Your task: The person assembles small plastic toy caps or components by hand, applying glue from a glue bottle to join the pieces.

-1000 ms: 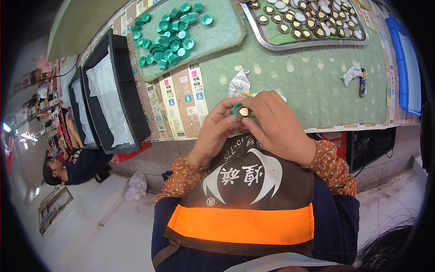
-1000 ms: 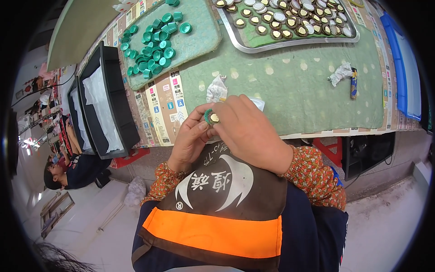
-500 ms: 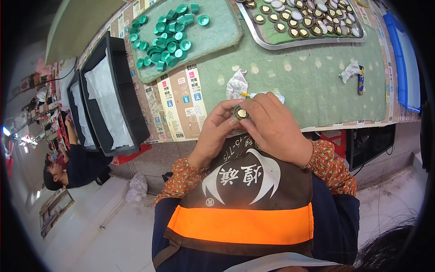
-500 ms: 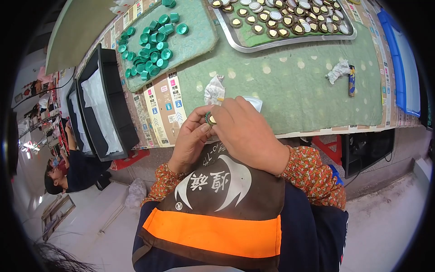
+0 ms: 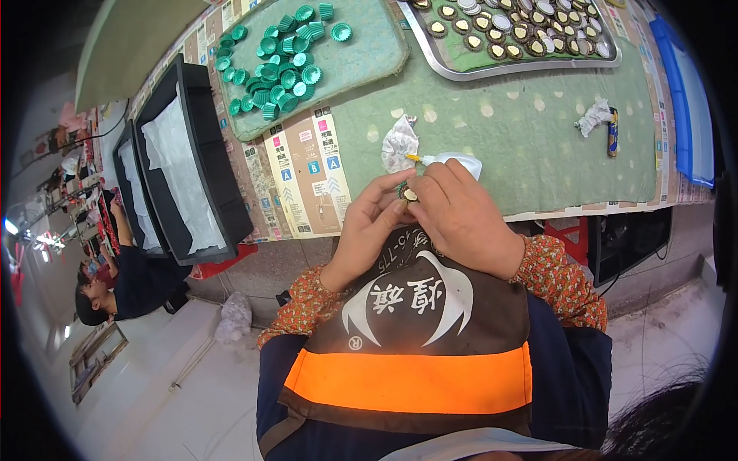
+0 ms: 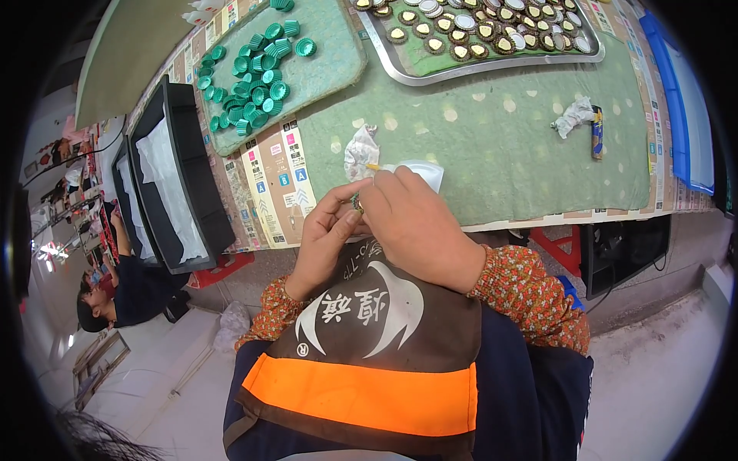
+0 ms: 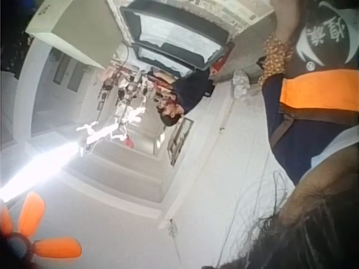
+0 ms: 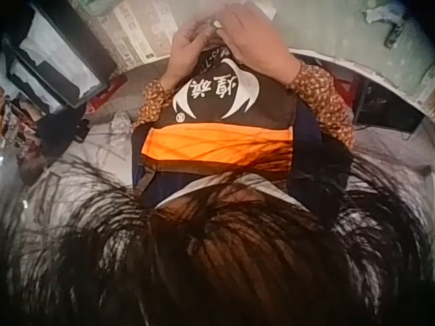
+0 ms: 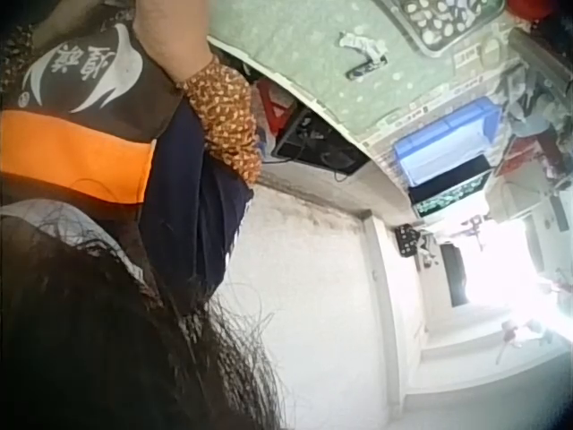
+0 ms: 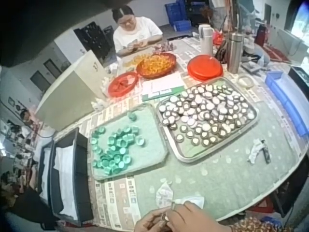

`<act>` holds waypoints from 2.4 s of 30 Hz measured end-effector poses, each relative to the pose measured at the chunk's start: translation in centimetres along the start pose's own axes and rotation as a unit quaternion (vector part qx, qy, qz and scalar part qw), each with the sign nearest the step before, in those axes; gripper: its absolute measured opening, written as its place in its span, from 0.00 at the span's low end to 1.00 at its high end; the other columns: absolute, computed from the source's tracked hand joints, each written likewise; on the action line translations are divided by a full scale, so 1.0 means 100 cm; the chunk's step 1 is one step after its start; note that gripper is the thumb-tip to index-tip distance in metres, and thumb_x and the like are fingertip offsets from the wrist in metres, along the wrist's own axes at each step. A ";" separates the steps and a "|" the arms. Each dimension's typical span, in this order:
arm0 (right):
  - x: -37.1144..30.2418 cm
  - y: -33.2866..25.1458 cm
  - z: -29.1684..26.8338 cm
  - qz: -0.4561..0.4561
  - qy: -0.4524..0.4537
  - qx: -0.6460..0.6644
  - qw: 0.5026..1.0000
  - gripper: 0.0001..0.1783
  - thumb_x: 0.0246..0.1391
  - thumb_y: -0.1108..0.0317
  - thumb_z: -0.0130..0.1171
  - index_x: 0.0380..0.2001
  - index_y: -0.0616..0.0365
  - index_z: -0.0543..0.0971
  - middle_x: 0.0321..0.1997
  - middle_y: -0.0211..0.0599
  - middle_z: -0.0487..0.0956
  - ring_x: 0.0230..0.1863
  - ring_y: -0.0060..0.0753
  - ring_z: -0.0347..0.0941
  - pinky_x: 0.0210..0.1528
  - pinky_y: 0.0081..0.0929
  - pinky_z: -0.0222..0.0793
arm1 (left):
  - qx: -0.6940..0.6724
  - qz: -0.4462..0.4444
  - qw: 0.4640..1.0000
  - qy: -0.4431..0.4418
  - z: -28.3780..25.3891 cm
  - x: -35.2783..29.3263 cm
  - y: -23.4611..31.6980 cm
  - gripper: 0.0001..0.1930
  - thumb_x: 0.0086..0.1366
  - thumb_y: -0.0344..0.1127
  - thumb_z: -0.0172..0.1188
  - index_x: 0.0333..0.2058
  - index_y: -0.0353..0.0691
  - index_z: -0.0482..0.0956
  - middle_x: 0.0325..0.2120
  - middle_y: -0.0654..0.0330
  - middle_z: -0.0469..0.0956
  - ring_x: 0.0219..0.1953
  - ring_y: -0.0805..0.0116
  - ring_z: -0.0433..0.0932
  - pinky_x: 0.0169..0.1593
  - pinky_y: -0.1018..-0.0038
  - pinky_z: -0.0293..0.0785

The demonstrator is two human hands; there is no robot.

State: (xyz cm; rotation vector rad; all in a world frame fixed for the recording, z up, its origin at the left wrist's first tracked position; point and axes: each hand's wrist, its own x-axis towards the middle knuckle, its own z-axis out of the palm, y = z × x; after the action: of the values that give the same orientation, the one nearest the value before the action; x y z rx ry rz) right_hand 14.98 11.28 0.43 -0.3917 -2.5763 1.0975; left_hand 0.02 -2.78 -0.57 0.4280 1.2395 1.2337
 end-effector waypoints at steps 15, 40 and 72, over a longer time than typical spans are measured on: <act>-0.007 0.007 0.014 0.113 0.041 0.202 0.972 0.15 0.55 0.77 0.66 0.44 0.62 0.74 0.37 0.39 0.73 0.34 0.34 0.73 0.36 0.30 0.71 | 0.081 0.076 0.993 0.052 0.001 0.004 -0.011 0.13 0.71 0.22 0.53 0.52 0.36 0.67 0.46 0.57 0.78 0.50 0.75 0.77 0.54 0.76 0.76; -0.019 0.010 0.033 0.255 0.000 0.413 0.874 0.12 0.54 0.77 0.66 0.33 0.55 0.71 0.28 0.15 0.66 0.27 0.04 0.55 0.26 0.11 0.52 | -0.066 0.016 0.997 -0.022 -0.004 -0.001 -0.018 0.12 0.70 0.28 0.54 0.49 0.39 0.64 0.45 0.59 0.74 0.49 0.77 0.73 0.54 0.77 0.73; -0.015 0.006 0.038 0.253 0.033 0.372 0.892 0.10 0.55 0.76 0.65 0.34 0.57 0.72 0.28 0.18 0.65 0.26 0.09 0.54 0.26 0.16 0.54 | -0.198 -0.003 0.978 0.058 0.008 0.003 -0.018 0.09 0.73 0.31 0.53 0.47 0.41 0.64 0.42 0.55 0.80 0.45 0.70 0.82 0.48 0.68 0.82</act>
State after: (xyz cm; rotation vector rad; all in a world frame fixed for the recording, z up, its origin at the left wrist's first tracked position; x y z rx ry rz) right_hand 14.95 8.70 -2.80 -0.8884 -1.8089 2.0771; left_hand 1.48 -2.88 -1.88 0.0607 1.0543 1.4760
